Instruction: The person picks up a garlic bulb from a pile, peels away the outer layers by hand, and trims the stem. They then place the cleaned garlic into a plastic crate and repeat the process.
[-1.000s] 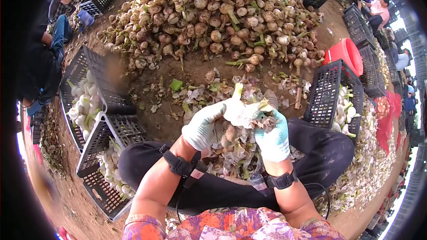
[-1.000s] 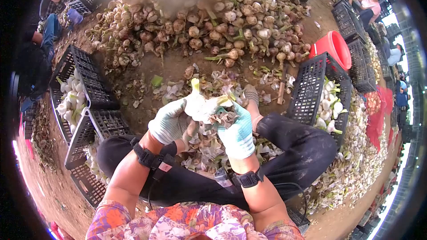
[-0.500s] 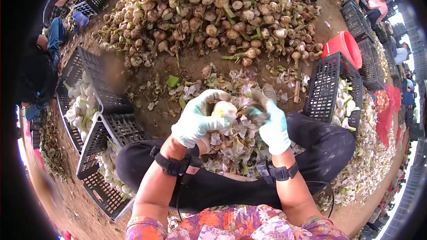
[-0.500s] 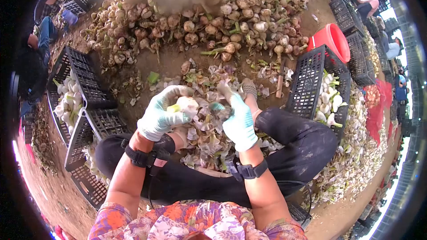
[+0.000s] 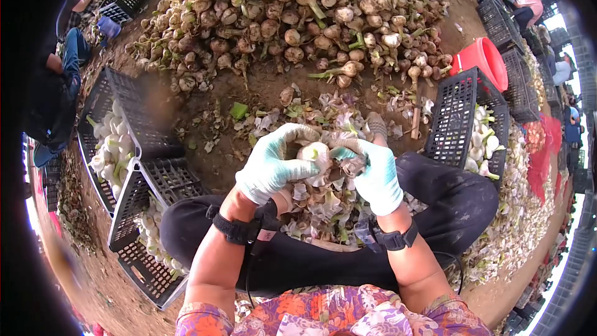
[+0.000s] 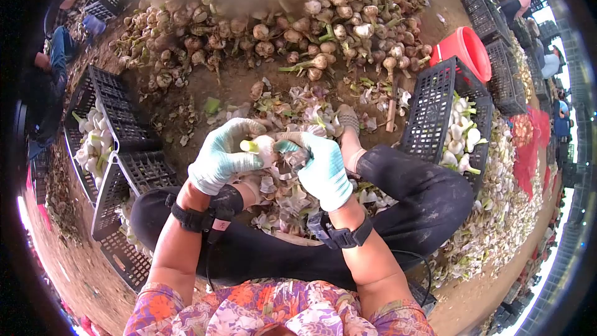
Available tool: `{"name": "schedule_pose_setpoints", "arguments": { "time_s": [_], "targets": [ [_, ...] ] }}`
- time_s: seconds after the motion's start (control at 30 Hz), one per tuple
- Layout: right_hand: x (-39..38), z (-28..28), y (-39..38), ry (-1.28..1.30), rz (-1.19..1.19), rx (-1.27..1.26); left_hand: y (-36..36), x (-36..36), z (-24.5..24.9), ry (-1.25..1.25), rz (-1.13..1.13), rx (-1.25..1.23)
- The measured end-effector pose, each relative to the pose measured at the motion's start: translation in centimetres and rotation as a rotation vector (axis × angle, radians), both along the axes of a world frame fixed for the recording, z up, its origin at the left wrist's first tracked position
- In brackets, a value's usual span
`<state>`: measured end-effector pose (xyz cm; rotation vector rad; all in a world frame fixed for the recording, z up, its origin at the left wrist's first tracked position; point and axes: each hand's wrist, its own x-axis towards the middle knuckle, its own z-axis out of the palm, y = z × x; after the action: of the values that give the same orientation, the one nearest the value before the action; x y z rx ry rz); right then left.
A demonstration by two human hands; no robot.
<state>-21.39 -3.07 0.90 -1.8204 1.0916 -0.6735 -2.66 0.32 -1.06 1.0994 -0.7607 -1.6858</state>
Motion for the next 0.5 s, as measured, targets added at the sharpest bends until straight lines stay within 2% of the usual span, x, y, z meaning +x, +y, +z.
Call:
{"name": "schedule_pose_setpoints", "arguments": {
  "time_s": [0.03,0.07,0.1,0.17,0.3,0.33,0.37,0.4,0.43,0.5],
  "targets": [
    [0.1,-0.1,0.2,-0.079,-0.046,0.151,-0.1,0.0,-0.6,-0.124,0.035,-0.069],
    [0.3,-2.0,0.2,-0.403,-0.072,0.454,-0.1,0.0,-0.9,-0.247,0.071,-0.137],
    [1.0,-2.3,0.7,-0.073,-0.043,0.072,0.0,0.0,-0.8,-0.248,0.069,-0.133],
    [1.6,-2.0,0.8,-0.022,-0.068,-0.338,0.0,-0.3,-0.4,-0.582,0.075,-0.313],
    [2.0,-2.9,0.9,0.054,-0.085,-0.343,-0.1,0.2,0.0,-0.621,0.041,-0.372],
    [1.7,-4.0,0.7,-0.063,-0.115,-0.047,-0.1,0.2,0.3,-0.622,0.043,-0.370],
    [1.4,-4.6,0.5,-0.178,-0.143,0.248,0.0,0.2,0.6,-0.330,0.051,-0.192],
    [1.2,-4.5,0.5,-0.721,-0.198,0.777,0.0,0.2,0.8,-0.038,0.057,-0.017],
    [1.2,-4.8,0.6,-0.722,-0.197,0.777,-0.1,0.3,0.4,-0.039,0.057,-0.017],
    [1.2,-5.3,0.8,-0.158,-0.093,-0.035,-0.3,0.4,-0.6,0.085,0.088,0.011]
  ]
}}
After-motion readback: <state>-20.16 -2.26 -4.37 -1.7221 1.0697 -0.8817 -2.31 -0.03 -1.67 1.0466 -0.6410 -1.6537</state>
